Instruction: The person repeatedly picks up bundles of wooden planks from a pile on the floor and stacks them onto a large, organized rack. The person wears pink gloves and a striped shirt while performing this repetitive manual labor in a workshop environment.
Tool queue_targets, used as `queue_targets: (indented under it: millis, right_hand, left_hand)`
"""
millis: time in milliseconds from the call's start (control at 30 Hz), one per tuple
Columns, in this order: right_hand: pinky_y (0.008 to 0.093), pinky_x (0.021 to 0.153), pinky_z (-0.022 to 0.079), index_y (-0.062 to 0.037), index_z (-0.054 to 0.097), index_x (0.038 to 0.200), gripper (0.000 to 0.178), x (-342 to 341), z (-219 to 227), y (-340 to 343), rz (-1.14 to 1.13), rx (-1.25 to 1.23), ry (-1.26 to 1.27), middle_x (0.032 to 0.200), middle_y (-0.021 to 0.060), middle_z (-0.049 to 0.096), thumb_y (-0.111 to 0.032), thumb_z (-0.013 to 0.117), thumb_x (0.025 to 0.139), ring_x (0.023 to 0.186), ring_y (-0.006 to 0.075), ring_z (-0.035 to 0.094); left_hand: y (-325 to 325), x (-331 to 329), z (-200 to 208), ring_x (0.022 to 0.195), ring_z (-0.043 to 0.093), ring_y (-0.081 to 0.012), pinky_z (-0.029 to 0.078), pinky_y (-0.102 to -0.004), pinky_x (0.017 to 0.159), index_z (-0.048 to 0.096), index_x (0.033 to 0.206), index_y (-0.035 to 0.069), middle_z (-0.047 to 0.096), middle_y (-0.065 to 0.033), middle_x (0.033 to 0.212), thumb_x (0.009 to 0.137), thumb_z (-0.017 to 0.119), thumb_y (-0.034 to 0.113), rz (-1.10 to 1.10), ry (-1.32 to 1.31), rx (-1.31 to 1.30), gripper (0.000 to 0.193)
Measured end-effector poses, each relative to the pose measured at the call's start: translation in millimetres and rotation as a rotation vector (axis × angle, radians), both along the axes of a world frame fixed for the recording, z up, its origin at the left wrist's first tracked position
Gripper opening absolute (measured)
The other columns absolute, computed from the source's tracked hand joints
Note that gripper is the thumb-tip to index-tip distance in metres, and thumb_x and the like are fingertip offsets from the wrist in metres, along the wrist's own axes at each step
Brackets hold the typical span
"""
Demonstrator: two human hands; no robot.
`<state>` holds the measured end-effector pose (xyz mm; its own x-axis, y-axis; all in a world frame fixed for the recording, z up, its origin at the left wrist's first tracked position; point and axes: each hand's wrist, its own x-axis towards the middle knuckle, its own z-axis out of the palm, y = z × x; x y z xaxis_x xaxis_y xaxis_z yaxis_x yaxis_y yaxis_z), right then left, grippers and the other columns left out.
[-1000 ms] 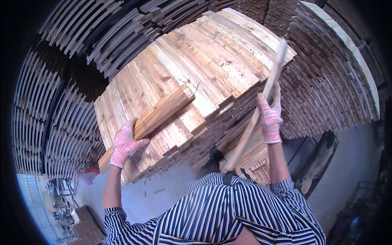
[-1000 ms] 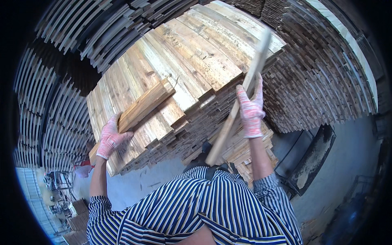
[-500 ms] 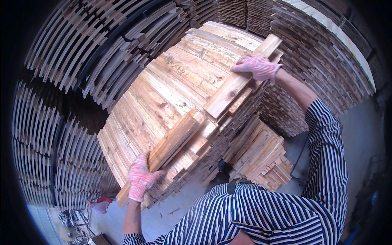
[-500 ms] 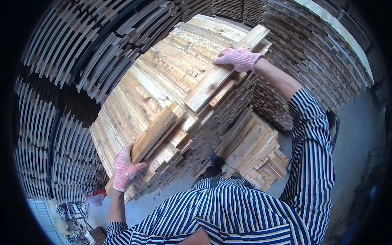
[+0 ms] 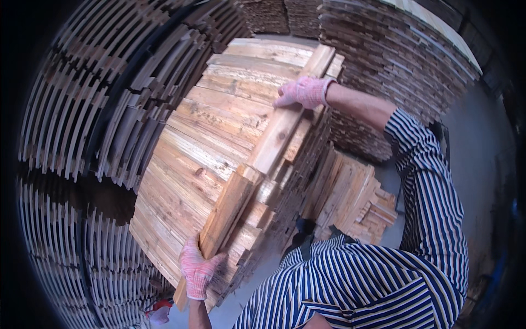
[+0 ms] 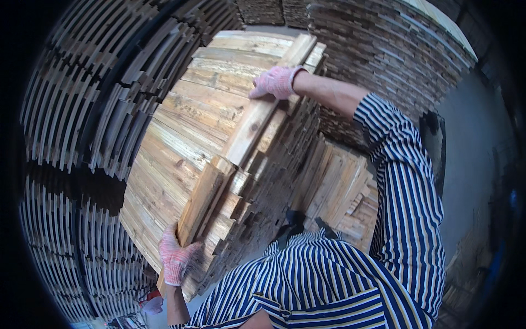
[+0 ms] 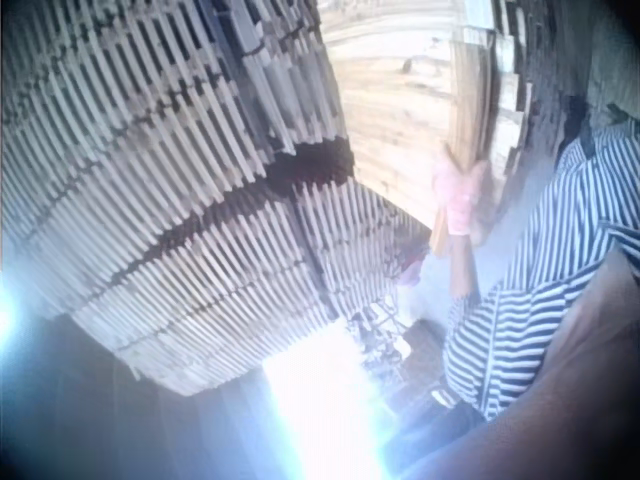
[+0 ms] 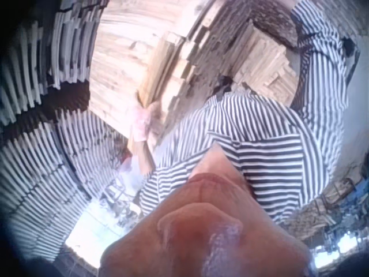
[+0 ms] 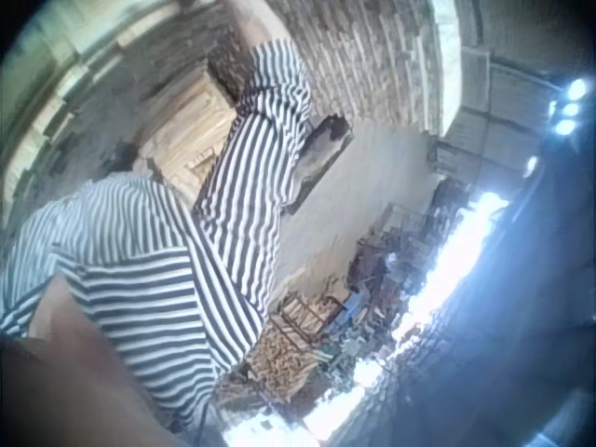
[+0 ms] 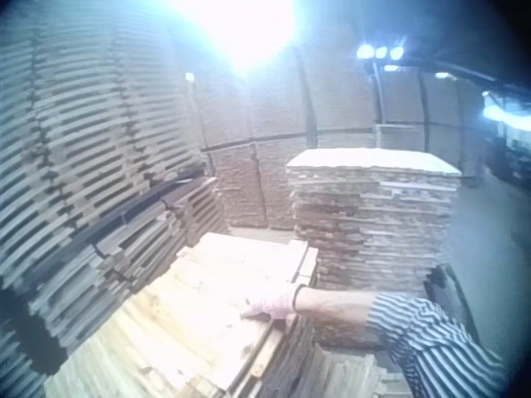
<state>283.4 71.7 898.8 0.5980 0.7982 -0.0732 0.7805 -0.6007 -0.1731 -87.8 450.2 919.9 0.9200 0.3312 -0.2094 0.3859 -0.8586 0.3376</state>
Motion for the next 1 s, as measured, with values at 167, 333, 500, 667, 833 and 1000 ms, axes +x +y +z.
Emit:
queue_targets:
  millis: [167, 333, 500, 667, 833, 1000]
  right_hand:
    - [0.0461, 0.086, 0.054, -0.0322, 0.056, 0.14, 0.062, 13, -29, -1, 0.125, -0.145, -0.187, 0.124, 0.0106, 0.061, -0.004, 0.064, 0.085, 0.105, 0.0374, 0.066]
    - [0.0413, 0.097, 0.052, -0.0163, 0.047, 0.149, 0.062, -12, 0, -5, -0.419, 0.241, 0.626, 0.146, 0.0166, 0.052, -0.037, 0.064, 0.093, 0.121, 0.0305, 0.056]
    - [0.0399, 0.091, 0.055, -0.0149, 0.048, 0.146, 0.066, -19, -70, -45, -0.247, 0.32, -0.577, 0.141, 0.016, 0.053, -0.024, 0.07, 0.085, 0.121, 0.0316, 0.057]
    - [0.0393, 0.102, 0.05, -0.0086, 0.051, 0.141, 0.059, -133, -71, -65, -0.614, 0.79, -0.358, 0.136, 0.0168, 0.053, -0.007, 0.065, 0.084, 0.124, 0.0365, 0.055]
    - [0.0462, 0.116, 0.04, -0.0212, 0.038, 0.155, 0.077, -241, -203, -146, -1.248, 0.487, 0.123, 0.159, 0.0198, 0.035, -0.033, 0.07, 0.086, 0.144, 0.0371, 0.04]
    - [0.0499, 0.11, 0.043, -0.0168, 0.037, 0.155, 0.08, -379, -333, -184, -1.576, 0.307, 0.452, 0.156, 0.023, 0.038, -0.034, 0.07, 0.084, 0.138, 0.0437, 0.044]
  left_hand:
    - [3, 4, -7, 0.107, 0.066, -0.0357, 0.053, -0.0419, 0.095, 0.055, 0.135, 0.0, 0.067, -0.0197, 0.117, 0.055, 0.096, 0.031, -0.002, 0.01, -0.038, 0.095]
    - [40, 9, -9, 0.113, 0.065, -0.0348, 0.057, -0.0445, 0.097, 0.045, 0.144, -0.004, 0.063, -0.0216, 0.128, 0.042, 0.091, 0.07, 0.007, 0.057, -0.395, 0.135]
    - [114, 62, 19, 0.114, 0.064, -0.0271, 0.058, -0.0352, 0.093, 0.048, 0.147, 0.002, 0.063, -0.0158, 0.132, 0.061, 0.098, 0.032, -0.013, -0.157, 0.123, 0.105]
    - [154, 95, -22, 0.118, 0.059, -0.023, 0.048, -0.0307, 0.101, 0.046, 0.147, -0.001, 0.063, -0.0152, 0.132, 0.081, 0.088, 0.02, 0.066, -0.231, -0.008, 0.081]
    - [79, 100, -28, 0.13, 0.054, -0.0293, 0.038, -0.037, 0.116, 0.046, 0.149, 0.0, 0.052, -0.0213, 0.147, 0.096, 0.072, 0.026, 0.113, -0.309, 0.01, 0.065]
    - [-90, 42, -33, 0.119, 0.063, -0.0242, 0.059, -0.0312, 0.091, 0.062, 0.127, 0.002, 0.061, -0.0182, 0.137, 0.103, 0.055, 0.018, -0.59, -0.542, -0.148, 0.031]
